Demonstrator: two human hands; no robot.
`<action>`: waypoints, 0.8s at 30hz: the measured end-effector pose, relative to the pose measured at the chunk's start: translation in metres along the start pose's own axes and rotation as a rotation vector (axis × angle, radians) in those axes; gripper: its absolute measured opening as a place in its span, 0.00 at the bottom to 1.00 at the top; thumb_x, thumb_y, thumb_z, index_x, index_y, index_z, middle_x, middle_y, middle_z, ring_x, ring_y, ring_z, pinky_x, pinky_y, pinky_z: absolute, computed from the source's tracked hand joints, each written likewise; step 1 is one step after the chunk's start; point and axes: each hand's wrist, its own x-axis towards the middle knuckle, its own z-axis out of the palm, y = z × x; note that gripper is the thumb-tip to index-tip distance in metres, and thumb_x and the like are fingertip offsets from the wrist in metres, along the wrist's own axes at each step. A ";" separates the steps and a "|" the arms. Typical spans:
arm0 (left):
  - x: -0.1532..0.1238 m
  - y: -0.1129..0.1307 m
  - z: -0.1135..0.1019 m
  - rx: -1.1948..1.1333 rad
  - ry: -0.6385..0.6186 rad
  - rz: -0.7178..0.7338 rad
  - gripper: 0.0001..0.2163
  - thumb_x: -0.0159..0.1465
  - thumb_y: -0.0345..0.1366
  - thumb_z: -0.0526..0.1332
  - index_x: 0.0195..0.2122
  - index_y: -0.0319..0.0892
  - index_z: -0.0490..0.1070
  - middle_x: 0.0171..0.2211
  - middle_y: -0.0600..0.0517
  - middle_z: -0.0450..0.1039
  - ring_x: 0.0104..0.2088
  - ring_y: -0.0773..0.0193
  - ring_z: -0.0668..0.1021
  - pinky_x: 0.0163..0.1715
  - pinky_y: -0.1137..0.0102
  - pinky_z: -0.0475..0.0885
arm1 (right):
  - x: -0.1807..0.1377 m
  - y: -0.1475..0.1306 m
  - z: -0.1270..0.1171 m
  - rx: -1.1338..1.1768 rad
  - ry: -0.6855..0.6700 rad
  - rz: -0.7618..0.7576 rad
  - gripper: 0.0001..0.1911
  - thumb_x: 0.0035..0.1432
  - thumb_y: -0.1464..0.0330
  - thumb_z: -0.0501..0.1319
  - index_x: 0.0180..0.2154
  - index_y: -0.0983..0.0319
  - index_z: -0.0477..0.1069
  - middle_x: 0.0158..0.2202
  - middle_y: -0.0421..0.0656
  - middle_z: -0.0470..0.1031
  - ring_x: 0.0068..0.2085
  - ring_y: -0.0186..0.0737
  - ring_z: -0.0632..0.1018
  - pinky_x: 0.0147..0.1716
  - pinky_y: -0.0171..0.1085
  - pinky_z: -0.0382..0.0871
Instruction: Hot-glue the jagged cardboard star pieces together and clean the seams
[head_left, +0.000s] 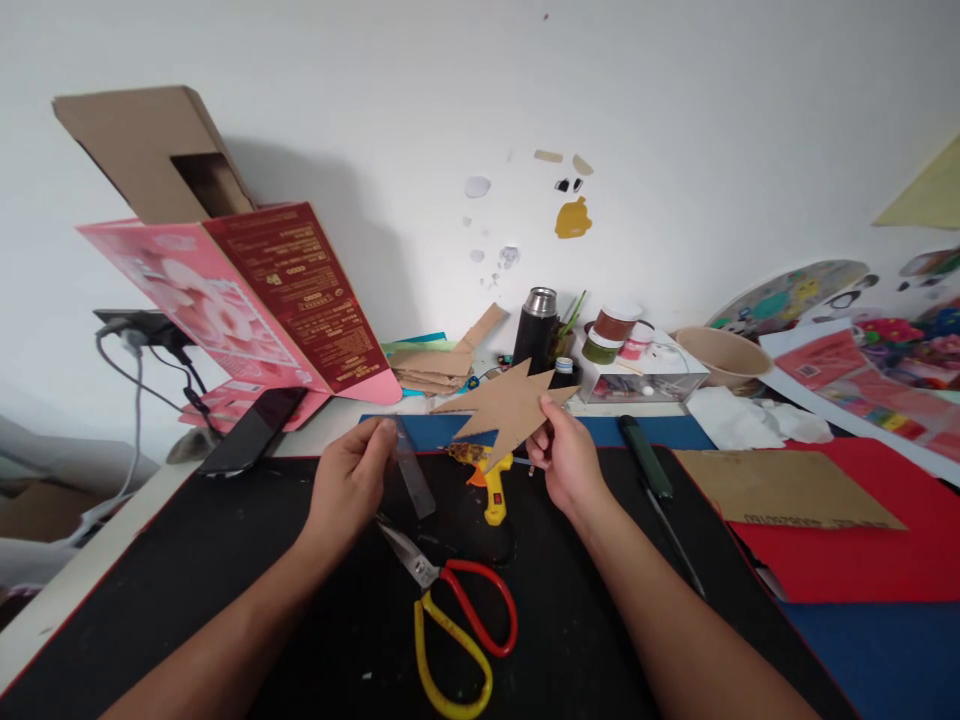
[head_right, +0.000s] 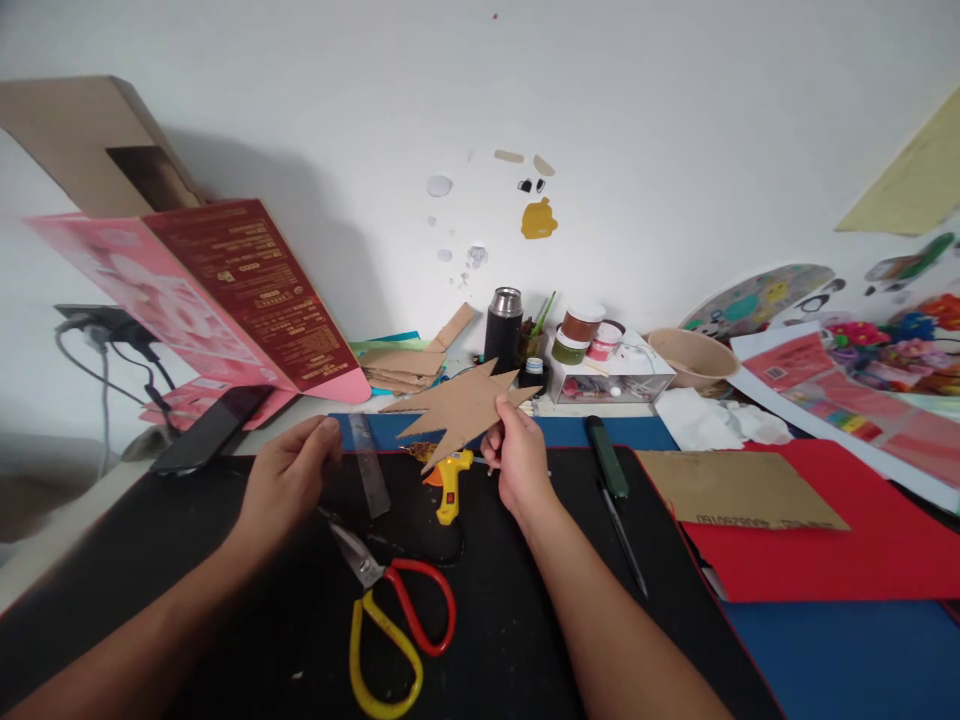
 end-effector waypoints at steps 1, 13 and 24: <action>0.003 -0.001 -0.001 -0.034 0.008 -0.029 0.22 0.70 0.49 0.59 0.21 0.46 0.61 0.18 0.57 0.58 0.21 0.66 0.63 0.23 0.69 0.58 | 0.000 0.000 0.000 0.002 0.004 0.002 0.29 0.55 0.51 0.75 0.24 0.57 0.60 0.15 0.30 0.59 0.14 0.28 0.61 0.12 0.29 0.46; 0.019 -0.003 -0.010 -0.140 -0.021 -0.052 0.16 0.62 0.52 0.69 0.36 0.42 0.81 0.34 0.50 0.82 0.25 0.67 0.74 0.28 0.71 0.67 | 0.003 -0.009 0.001 0.259 0.065 0.274 0.24 0.62 0.61 0.71 0.26 0.56 0.56 0.14 0.29 0.56 0.15 0.28 0.57 0.11 0.27 0.45; 0.010 -0.010 -0.001 0.031 -0.186 -0.060 0.25 0.71 0.55 0.55 0.20 0.45 0.62 0.17 0.57 0.61 0.20 0.67 0.65 0.24 0.70 0.60 | 0.001 -0.007 0.004 0.283 0.048 0.342 0.23 0.69 0.64 0.65 0.25 0.57 0.56 0.14 0.29 0.56 0.14 0.28 0.56 0.11 0.27 0.46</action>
